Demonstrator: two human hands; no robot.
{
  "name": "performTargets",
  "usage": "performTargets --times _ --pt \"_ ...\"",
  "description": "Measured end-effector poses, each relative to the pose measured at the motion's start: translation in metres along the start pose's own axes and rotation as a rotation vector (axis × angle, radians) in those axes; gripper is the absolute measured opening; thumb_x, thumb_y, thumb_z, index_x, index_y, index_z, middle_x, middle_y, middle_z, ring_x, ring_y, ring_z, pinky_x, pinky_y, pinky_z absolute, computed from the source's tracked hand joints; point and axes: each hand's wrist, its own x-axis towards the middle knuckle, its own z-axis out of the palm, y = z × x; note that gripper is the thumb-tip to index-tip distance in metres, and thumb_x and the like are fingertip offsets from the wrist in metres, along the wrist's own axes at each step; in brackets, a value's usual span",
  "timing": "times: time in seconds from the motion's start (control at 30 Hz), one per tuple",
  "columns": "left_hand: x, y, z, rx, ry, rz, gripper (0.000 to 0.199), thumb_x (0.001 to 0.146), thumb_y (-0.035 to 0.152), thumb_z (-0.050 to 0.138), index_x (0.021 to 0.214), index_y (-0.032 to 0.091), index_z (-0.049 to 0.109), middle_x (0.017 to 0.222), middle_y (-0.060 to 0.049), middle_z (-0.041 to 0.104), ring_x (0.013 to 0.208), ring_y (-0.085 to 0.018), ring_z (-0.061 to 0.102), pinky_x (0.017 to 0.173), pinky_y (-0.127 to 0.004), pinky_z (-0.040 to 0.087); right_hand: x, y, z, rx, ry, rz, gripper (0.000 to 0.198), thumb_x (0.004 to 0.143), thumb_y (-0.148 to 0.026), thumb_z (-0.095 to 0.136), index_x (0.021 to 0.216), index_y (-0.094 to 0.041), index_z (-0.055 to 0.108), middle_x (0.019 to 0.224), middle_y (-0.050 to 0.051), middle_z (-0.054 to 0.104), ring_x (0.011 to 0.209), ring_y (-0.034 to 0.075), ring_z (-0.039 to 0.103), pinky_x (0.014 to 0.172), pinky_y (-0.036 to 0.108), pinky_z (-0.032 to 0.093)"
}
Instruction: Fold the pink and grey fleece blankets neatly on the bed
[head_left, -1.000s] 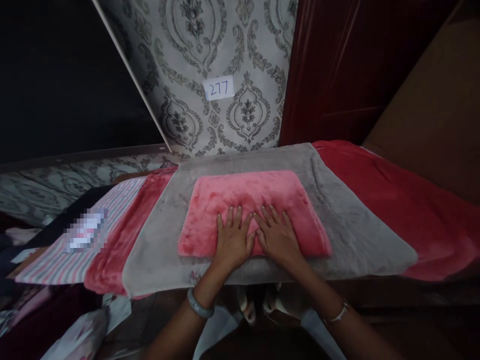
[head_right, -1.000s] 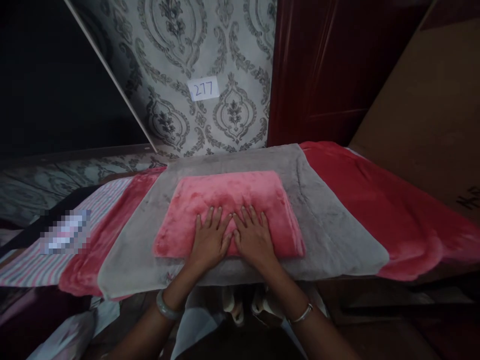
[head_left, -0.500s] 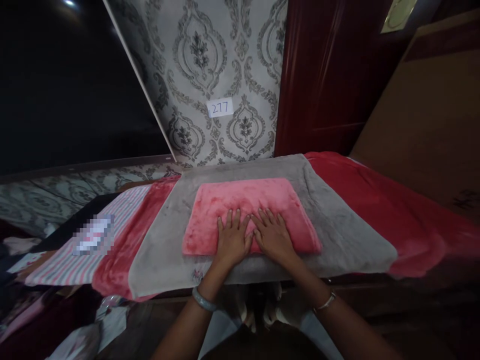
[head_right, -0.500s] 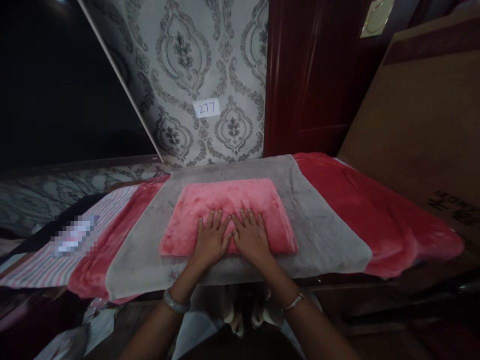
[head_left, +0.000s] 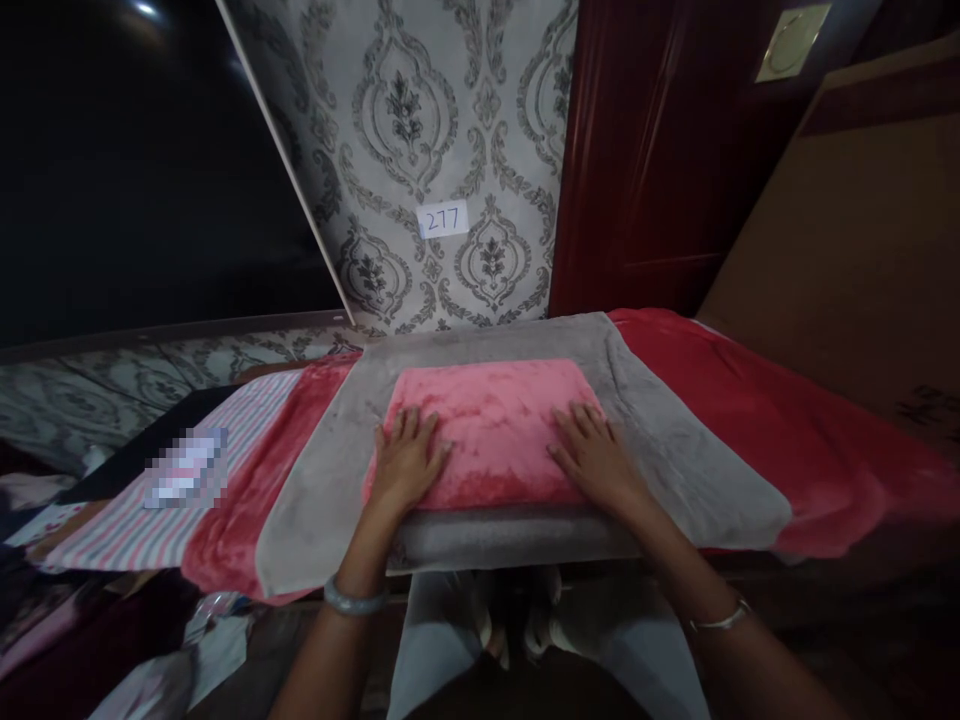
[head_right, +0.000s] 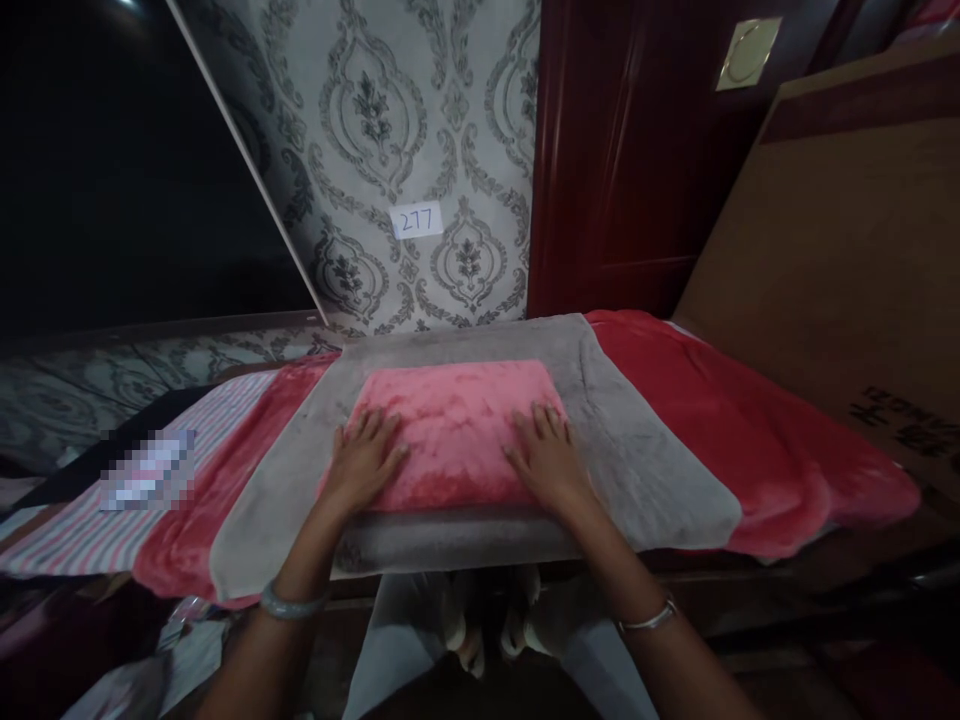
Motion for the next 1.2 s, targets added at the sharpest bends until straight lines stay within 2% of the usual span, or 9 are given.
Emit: performTargets --times 0.23,0.4,0.6,0.7,0.83,0.9,1.0,1.07,1.2 --pt "-0.008 -0.005 0.035 0.065 0.021 -0.016 0.059 0.099 0.048 0.042 0.154 0.024 0.042 0.164 -0.015 0.030 0.153 -0.036 0.023 0.114 -0.066 0.032 -0.013 0.005 0.025 -0.089 0.045 -0.018 0.058 0.101 -0.047 0.035 0.154 -0.023 0.044 0.162 0.013 0.034 0.151 0.033 0.025 0.114 0.057 0.032" --pt "-0.007 -0.007 0.038 0.078 0.031 -0.012 0.059 0.100 0.048 0.040 0.154 0.024 0.042 0.164 -0.015 0.030 0.153 -0.036 0.023 0.113 -0.063 0.034 -0.016 0.004 0.023 -0.102 0.049 -0.005 0.057 0.102 -0.046 0.035 0.152 -0.021 0.045 0.160 0.014 0.037 0.149 0.033 0.028 0.110 0.056 0.037" --pt "-0.007 -0.002 0.035 0.026 0.013 -0.027 0.059 0.100 0.048 0.040 0.154 0.024 0.042 0.165 -0.014 0.030 0.153 -0.035 0.022 0.114 -0.064 0.033 -0.016 0.002 0.021 -0.029 0.064 0.011 0.056 0.103 -0.045 0.033 0.152 -0.020 0.046 0.160 0.014 0.038 0.150 0.032 0.027 0.111 0.057 0.036" --pt "-0.004 -0.009 0.032 -0.099 -0.005 -0.032 0.059 0.099 0.048 0.043 0.152 0.024 0.045 0.164 -0.014 0.031 0.153 -0.035 0.022 0.115 -0.066 0.029 -0.016 0.008 0.019 0.065 0.068 0.005 0.056 0.102 -0.045 0.033 0.147 -0.018 0.052 0.158 0.014 0.041 0.149 0.033 0.028 0.113 0.057 0.034" --pt "-0.005 -0.043 0.024 -0.427 0.102 -0.016 0.054 0.092 0.048 0.051 0.136 0.019 0.062 0.159 -0.013 0.042 0.146 -0.030 0.039 0.119 -0.050 0.034 -0.029 0.031 0.015 0.293 0.148 0.038 0.058 0.098 -0.047 0.036 0.144 -0.016 0.055 0.156 0.014 0.044 0.146 0.031 0.035 0.116 0.054 0.033" --pt "-0.011 -0.064 0.021 -0.608 0.180 -0.097 0.056 0.088 0.052 0.053 0.130 0.017 0.067 0.150 -0.014 0.053 0.137 -0.029 0.051 0.115 -0.045 0.039 -0.043 0.045 0.014 0.399 0.208 0.121 0.062 0.096 -0.051 0.038 0.146 -0.016 0.053 0.150 0.014 0.051 0.138 0.030 0.046 0.115 0.051 0.037" --pt "-0.027 -0.083 0.017 -0.848 0.154 -0.291 0.064 0.080 0.060 0.057 0.121 0.013 0.071 0.124 -0.014 0.071 0.117 -0.031 0.063 0.106 -0.045 0.048 -0.062 0.063 0.012 0.489 0.215 0.295 0.066 0.094 -0.058 0.041 0.144 -0.016 0.055 0.135 0.014 0.064 0.122 0.030 0.060 0.105 0.047 0.047" --pt "-0.035 -0.085 0.015 -0.940 0.105 -0.362 0.067 0.072 0.065 0.063 0.112 0.012 0.074 0.111 -0.013 0.076 0.110 -0.032 0.066 0.103 -0.044 0.049 -0.067 0.072 0.013 0.510 0.187 0.371 0.067 0.091 -0.062 0.043 0.140 -0.018 0.059 0.127 0.014 0.068 0.115 0.032 0.063 0.099 0.046 0.050" --pt "-0.040 -0.078 0.009 -0.921 0.067 -0.393 0.067 0.068 0.067 0.068 0.105 0.012 0.075 0.104 -0.013 0.076 0.109 -0.033 0.065 0.102 -0.043 0.047 -0.059 0.081 0.015 0.514 0.112 0.427 0.070 0.087 -0.066 0.048 0.137 -0.019 0.061 0.116 0.014 0.072 0.104 0.032 0.067 0.090 0.045 0.053"
